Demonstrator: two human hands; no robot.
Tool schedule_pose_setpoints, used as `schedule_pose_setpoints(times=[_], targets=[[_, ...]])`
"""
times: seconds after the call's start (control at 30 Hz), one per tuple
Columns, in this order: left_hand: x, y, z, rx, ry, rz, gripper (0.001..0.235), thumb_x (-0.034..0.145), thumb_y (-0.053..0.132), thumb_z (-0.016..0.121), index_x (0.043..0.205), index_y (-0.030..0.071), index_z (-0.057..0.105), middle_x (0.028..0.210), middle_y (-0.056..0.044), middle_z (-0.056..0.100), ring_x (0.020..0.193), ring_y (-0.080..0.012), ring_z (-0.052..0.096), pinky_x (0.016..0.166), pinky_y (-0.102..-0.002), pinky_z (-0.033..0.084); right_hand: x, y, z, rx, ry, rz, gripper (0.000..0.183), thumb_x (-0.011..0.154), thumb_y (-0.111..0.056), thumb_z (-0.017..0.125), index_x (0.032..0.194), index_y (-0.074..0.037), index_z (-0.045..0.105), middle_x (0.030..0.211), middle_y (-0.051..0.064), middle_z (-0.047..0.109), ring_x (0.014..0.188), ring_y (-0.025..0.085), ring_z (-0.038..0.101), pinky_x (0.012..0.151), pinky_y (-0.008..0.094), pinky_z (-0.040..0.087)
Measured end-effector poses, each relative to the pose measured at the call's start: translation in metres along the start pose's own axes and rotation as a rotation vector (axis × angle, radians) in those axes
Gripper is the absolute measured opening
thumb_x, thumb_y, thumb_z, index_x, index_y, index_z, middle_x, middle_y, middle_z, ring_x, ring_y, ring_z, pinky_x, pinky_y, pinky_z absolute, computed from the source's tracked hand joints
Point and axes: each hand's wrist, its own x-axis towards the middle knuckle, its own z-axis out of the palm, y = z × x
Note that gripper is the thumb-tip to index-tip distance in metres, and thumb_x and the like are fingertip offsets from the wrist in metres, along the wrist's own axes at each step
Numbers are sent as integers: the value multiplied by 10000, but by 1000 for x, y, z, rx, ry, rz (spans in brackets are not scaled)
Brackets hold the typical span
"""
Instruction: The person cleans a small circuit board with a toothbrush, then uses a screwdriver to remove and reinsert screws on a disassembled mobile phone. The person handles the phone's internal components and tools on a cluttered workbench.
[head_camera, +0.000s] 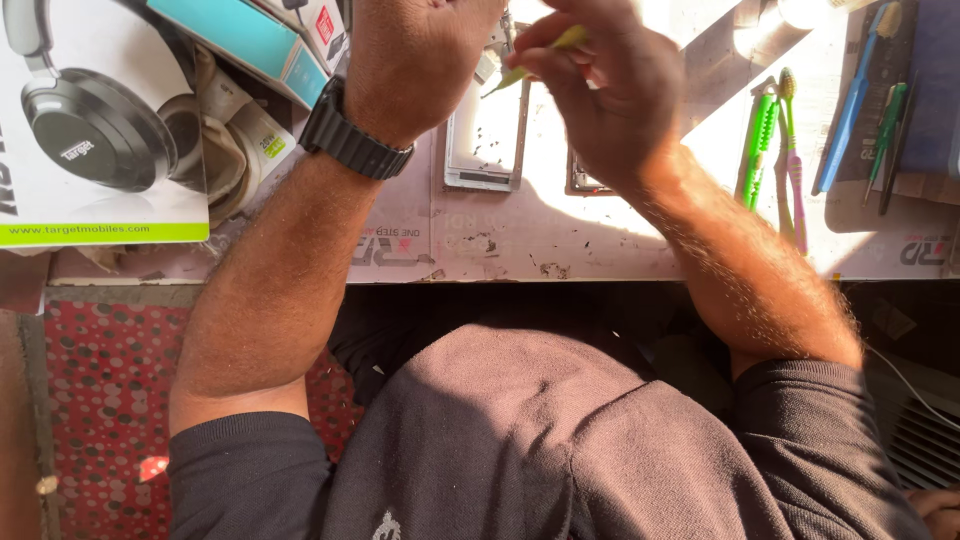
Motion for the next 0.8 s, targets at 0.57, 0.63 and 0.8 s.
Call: schedule_pose_setpoints(times=[0.57, 0.63, 0.8], targets=[[11, 36, -2, -566, -382, -157, 200, 933, 131, 859, 1099, 91, 755, 1014, 1, 735, 770, -44, 566, 670, -205, 498, -35, -3, -49, 636, 435, 234, 373, 1146, -130, 682, 1425, -64, 444, 1047, 187, 707, 948, 305, 771, 888, 451, 696], [11, 35, -2, -565, -373, -124, 198, 941, 148, 861, 1104, 100, 759, 1028, 2, 740, 813, -49, 593, 703, -211, 519, -33, -2, -49, 646, 433, 229, 379, 1144, -135, 681, 1431, -59, 446, 1050, 187, 704, 953, 303, 770, 891, 451, 696], [10, 34, -2, -552, -371, -101, 173, 945, 151, 862, 1082, 106, 766, 1006, 5, 735, 805, -66, 590, 712, -233, 514, -31, -1, -46, 655, 438, 223, 403, 1128, -139, 681, 1456, -61, 461, 1039, 189, 704, 944, 298, 772, 880, 453, 700]])
